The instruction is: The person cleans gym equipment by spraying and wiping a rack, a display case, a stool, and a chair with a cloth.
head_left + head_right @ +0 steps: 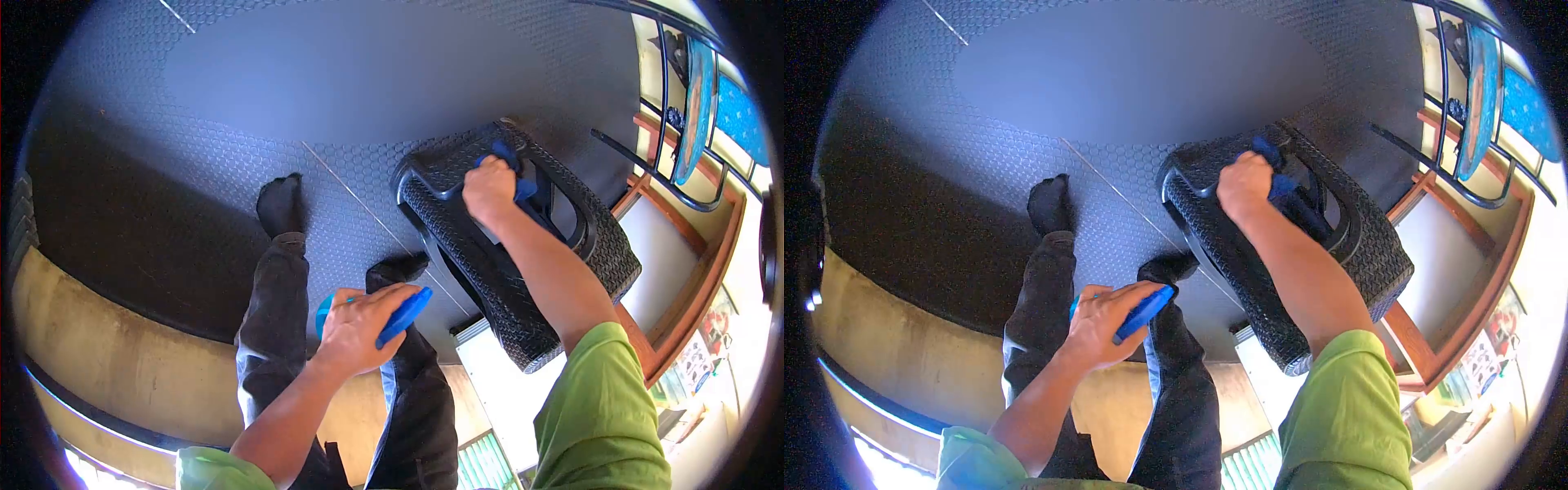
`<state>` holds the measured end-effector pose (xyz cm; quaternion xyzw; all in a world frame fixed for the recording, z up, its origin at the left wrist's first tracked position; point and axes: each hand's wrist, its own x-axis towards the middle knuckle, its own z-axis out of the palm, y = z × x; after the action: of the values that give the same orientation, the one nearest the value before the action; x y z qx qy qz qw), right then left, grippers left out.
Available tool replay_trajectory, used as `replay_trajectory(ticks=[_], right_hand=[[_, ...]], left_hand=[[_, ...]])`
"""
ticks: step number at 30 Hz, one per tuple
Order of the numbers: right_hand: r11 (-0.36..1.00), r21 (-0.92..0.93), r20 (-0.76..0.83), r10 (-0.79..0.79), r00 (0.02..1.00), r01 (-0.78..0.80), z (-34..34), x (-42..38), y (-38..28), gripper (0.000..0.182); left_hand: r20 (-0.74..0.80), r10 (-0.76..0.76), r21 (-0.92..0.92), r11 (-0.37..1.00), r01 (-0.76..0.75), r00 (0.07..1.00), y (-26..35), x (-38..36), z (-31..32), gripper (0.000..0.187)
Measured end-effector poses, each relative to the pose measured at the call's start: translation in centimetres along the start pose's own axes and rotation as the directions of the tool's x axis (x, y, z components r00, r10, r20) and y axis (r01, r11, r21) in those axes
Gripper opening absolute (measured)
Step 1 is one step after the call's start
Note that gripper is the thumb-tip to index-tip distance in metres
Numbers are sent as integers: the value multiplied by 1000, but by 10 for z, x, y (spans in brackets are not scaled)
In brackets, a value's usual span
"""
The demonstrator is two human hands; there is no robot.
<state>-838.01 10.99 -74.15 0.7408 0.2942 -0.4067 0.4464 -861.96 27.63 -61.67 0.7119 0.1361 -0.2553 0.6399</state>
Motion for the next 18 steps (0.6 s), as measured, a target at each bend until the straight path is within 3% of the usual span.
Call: replay_trajectory(ticks=[1, 3, 4, 7, 10, 14, 18], right_hand=[[1000, -9, 0, -4, 1000, 4, 0, -11, -3, 30], [980, 63, -14, -187, 982, 188, -8, -23, 3, 29], [984, 11, -19, -176, 984, 177, -18, -22, 19, 28], [991, 13, -167, 135, 977, -135, 13, 27, 83, 25], [987, -29, -92, 154, 984, -157, 7, 22, 51, 26], [994, -10, 41, -107, 993, 107, -10, -22, -28, 27], [932, -14, 32, -362, 932, 363, -3, -37, -33, 26]], left_hand=[[16, -6, 4, 1000, 6, 1000, 1, 0, -1, 56], [19, -7, -30, 1000, 8, 1000, 1, 0, -2, 58], [1, -6, -60, 998, 6, 1000, 1, 2, 0, 58], [-7, -4, -107, 994, 3, 1000, -1, 5, 6, 60], [38, -15, -94, 995, 19, 999, 0, 4, 7, 63], [29, -29, -98, 995, 32, 999, 0, 8, 5, 61], [-36, -15, -97, 995, 11, 999, -3, 12, 8, 60]])
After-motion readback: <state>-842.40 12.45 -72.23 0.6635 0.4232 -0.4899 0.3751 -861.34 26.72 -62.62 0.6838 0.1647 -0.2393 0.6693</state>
